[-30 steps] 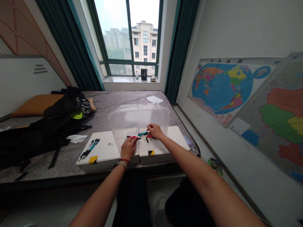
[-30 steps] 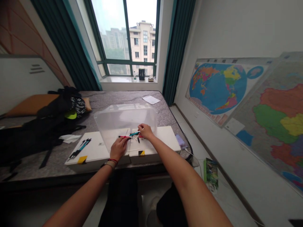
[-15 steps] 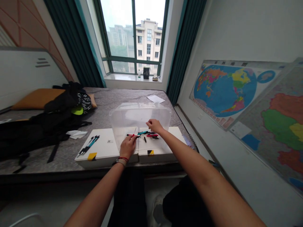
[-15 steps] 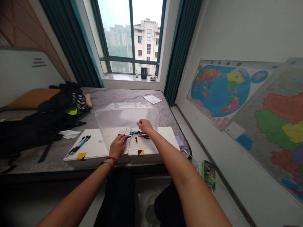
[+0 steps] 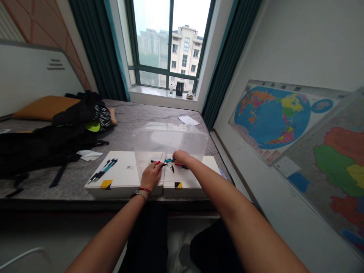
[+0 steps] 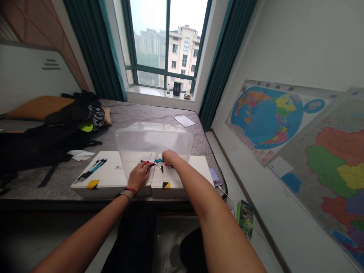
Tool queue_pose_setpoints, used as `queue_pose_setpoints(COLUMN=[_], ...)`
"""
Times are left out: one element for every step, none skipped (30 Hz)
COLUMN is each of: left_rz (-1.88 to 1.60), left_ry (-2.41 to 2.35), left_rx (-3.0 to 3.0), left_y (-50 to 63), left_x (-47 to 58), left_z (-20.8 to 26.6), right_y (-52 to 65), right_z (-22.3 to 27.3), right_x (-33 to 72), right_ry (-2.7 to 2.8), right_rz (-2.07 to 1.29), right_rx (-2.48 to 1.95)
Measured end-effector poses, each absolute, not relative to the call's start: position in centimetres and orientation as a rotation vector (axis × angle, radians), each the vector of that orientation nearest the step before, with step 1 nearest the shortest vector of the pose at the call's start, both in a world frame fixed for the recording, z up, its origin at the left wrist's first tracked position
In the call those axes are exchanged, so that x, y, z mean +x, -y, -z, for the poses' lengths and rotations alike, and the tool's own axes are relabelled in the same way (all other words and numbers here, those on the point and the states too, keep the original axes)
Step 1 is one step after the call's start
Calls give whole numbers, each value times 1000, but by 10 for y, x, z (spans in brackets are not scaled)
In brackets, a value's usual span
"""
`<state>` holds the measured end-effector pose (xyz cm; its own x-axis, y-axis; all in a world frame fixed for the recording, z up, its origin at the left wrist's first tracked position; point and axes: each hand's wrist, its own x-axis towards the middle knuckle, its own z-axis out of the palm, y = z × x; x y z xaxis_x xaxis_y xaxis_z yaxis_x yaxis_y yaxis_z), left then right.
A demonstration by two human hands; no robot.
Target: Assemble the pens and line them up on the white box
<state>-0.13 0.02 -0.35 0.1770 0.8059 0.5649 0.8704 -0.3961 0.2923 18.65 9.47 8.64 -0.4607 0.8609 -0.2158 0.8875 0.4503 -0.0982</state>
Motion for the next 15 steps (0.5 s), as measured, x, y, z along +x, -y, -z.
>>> queue_pose_setpoints(left_rz=[1023,1028,1032,1034,1034,1032,1030,1030,1033,1038,1043,1048,1055,1063,1072], left_ry=[1670,1673,1675,1676,1674,1672,1670,1671,1676,1682,1687,1690,1690,1689,1687], left_rx=[-2329,-2323,-2320,-2319,-2320,-2323,-2325,-2323,-2318,-2312,-2309,-2309,-2312,-2315,-2318], left_y=[0,-1,-1,-2,-2,-3,-3,-3,-4,-4,-4,-4,-3,-3,-2], left_x=[-1,-2,-2,-2,-3,-3,-4,-4,-5,-5,-5,-6,-6,-6,-6], left_z=[4,5,5,6,7,8,9,10,10,11,11,11,10,9,8], right_y=[-95,-95,-95,-95,-95,-95,-95,-96,-96,-96,-97,-97,-98,-99,-100], right_z=[-87,-87,-86,-86,-86,-85,-85,-84,-84,-84,-84,-84,-85,-86,-88], right_x=[184,183,181,180,179,178,178,178,177,177,178,178,178,178,178], right_ry=[-2565,-2568,-2570,-2571,-2566,-2559,-2552,-2544,-2539,-2537,-2538,-2536,-2530,-2527,-2536], right_rz=[281,270,264,260,258,253,246,235,220,202,182,161,144,127,113], right_rx=[1534,1522,1512,1503,1493,1485,1482,1479,1475,1466,1452,1439,1421,1410,1404])
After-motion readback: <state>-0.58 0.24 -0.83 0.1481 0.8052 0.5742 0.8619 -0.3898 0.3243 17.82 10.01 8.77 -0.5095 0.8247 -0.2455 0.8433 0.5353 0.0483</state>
